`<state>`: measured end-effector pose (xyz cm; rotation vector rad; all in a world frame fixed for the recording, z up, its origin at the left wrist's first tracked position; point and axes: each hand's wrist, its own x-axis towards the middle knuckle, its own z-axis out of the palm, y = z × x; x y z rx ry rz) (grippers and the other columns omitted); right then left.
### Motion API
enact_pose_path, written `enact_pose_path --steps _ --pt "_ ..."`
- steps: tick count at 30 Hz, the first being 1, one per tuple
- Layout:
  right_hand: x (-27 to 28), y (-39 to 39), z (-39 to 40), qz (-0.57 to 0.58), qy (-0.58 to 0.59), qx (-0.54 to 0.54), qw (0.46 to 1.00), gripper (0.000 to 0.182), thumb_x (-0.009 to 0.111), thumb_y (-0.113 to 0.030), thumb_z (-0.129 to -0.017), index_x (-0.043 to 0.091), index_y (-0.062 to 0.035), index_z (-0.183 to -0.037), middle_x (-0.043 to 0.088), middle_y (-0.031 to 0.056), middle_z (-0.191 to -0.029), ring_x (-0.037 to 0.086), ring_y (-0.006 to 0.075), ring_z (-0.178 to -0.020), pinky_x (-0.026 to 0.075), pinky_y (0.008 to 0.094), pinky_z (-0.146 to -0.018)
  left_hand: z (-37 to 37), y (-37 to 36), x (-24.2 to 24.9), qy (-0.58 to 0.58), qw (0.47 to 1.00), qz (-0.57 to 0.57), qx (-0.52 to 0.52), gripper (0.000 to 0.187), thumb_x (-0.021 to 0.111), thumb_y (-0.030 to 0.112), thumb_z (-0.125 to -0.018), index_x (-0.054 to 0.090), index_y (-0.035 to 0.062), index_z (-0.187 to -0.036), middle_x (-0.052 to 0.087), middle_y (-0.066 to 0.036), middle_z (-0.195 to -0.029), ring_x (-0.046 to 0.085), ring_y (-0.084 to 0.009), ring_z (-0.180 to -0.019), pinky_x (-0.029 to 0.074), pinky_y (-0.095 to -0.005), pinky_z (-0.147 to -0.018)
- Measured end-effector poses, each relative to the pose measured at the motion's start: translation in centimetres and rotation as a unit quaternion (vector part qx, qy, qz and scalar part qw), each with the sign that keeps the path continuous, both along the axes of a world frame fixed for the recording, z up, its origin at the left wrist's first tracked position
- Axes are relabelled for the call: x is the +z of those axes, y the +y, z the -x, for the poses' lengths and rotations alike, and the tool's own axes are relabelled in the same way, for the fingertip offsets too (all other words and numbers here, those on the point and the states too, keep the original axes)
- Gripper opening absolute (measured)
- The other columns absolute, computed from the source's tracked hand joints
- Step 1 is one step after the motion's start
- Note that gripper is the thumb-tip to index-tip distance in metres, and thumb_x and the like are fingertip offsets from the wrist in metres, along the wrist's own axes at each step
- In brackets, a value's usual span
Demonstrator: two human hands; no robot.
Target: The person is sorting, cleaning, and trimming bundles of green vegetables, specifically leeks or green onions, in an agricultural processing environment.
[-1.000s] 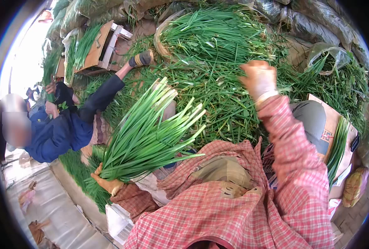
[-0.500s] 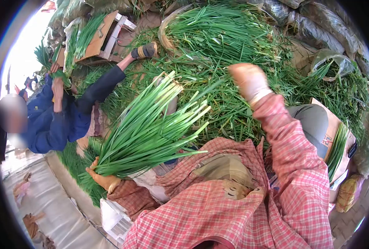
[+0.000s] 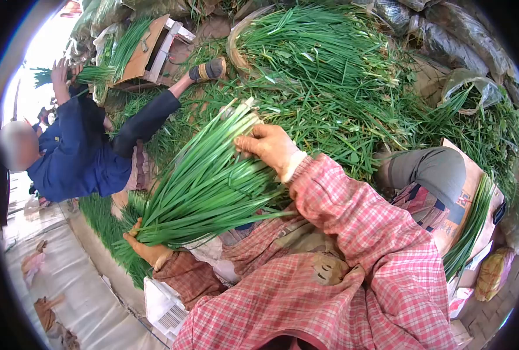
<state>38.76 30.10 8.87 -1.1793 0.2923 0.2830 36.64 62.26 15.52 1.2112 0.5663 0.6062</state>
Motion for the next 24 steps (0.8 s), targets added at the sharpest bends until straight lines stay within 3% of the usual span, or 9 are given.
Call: enact_pose_path --steps 4,9,12,13,15,17,19,22,24 --pt "1.4 -3.8 3.2 -0.016 -0.038 -0.063 0.997 0.017 0.063 -0.018 -0.080 0.062 -0.0023 -0.086 0.062 0.0029 -0.075 0.055 0.0085 -0.066 0.045 0.0216 -0.061 -0.3 1.2 -1.0 -0.078 0.992 0.080 -0.059 0.038 0.031 0.033 -0.096 0.034 0.0111 -0.065 0.037 -0.002 -0.063 0.041 -0.0178 -0.065 0.037 -0.0321 -0.077" --pt "-5.6 -18.0 5.0 0.206 0.016 -0.328 0.922 0.021 0.062 -0.022 -0.076 0.063 -0.0026 -0.083 0.060 0.0021 -0.073 0.050 0.0088 -0.064 0.040 0.0228 -0.060 -0.9 -0.1 -0.5 -0.098 0.990 0.101 -0.024 0.037 0.033 0.029 -0.096 0.028 0.0133 -0.063 0.027 0.001 -0.059 0.033 -0.0149 -0.060 0.037 -0.0306 -0.074" --pt "-10.6 -27.1 7.7 0.525 0.072 -0.457 0.715 0.024 0.066 -0.027 -0.071 0.065 -0.0048 -0.078 0.062 0.0060 -0.070 0.056 0.0176 -0.066 0.044 0.0292 -0.061 -0.5 2.7 -1.8 -0.197 0.949 0.160 -0.187 0.039 0.029 0.028 -0.097 0.040 0.0075 -0.066 0.039 0.000 -0.063 0.039 -0.0133 -0.064 0.036 -0.0315 -0.079" --pt "-10.2 -28.1 7.7 0.658 0.164 -0.395 0.620 0.026 0.066 -0.030 -0.070 0.065 -0.0097 -0.087 0.064 0.0074 -0.078 0.059 0.0244 -0.069 0.046 0.0333 -0.064 -0.4 3.1 -2.0 -0.205 0.943 0.188 -0.185 0.038 0.029 0.027 -0.097 0.039 0.0084 -0.065 0.037 0.001 -0.062 0.038 -0.0133 -0.063 0.036 -0.0311 -0.078" --pt "-7.8 -24.6 7.2 0.817 0.116 -0.318 0.466 0.035 0.069 -0.028 -0.067 0.061 -0.0135 -0.098 0.063 0.0100 -0.089 0.059 0.0284 -0.077 0.047 0.0358 -0.070 -0.5 3.4 -2.2 -0.217 0.927 0.245 -0.182 0.037 0.030 0.026 -0.096 0.035 0.0101 -0.063 0.033 0.002 -0.060 0.036 -0.0133 -0.062 0.035 -0.0303 -0.077" --pt "-3.3 -18.7 4.4 0.795 -0.019 -0.302 0.527 0.052 0.075 -0.028 -0.061 0.056 -0.0138 -0.107 0.061 0.0117 -0.098 0.059 0.0260 -0.084 0.046 0.0349 -0.077 -0.7 2.6 -1.9 -0.206 0.937 0.240 -0.147 0.035 0.035 0.026 -0.095 0.030 0.0132 -0.062 0.029 0.002 -0.059 0.034 -0.0129 -0.059 0.037 -0.0293 -0.072" --pt "-0.7 -12.9 1.9 0.573 -0.218 -0.216 0.760 0.052 0.076 -0.031 -0.062 0.058 -0.0064 -0.105 0.062 0.0125 -0.096 0.059 0.0259 -0.089 0.045 0.0346 -0.080 -0.7 1.8 -1.1 -0.217 0.927 0.267 -0.151 0.036 0.038 0.026 -0.094 0.027 0.0150 -0.062 0.027 0.003 -0.059 0.033 -0.0124 -0.057 0.037 -0.0282 -0.068" --pt "0.5 -5.7 0.9 0.383 -0.217 -0.049 0.897 0.034 0.070 -0.030 -0.070 0.063 -0.0033 -0.090 0.062 0.0119 -0.086 0.058 0.0231 -0.078 0.045 0.0331 -0.072 -0.9 0.9 -0.3 -0.268 0.885 0.322 -0.202 0.037 0.038 0.027 -0.094 0.026 0.0156 -0.061 0.025 0.004 -0.058 0.031 -0.0111 -0.055 0.035 -0.0264 -0.063" --pt "-0.2 -5.2 1.1 0.246 -0.180 -0.095 0.948 0.019 0.064 -0.018 -0.076 0.063 -0.0017 -0.085 0.061 0.0082 -0.079 0.056 0.0174 -0.074 0.044 0.0283 -0.070 -0.8 0.5 0.1 -0.297 0.880 0.300 -0.220 0.038 0.037 0.028 -0.095 0.026 0.0159 -0.060 0.025 0.004 -0.057 0.030 -0.0099 -0.054 0.033 -0.0252 -0.060"
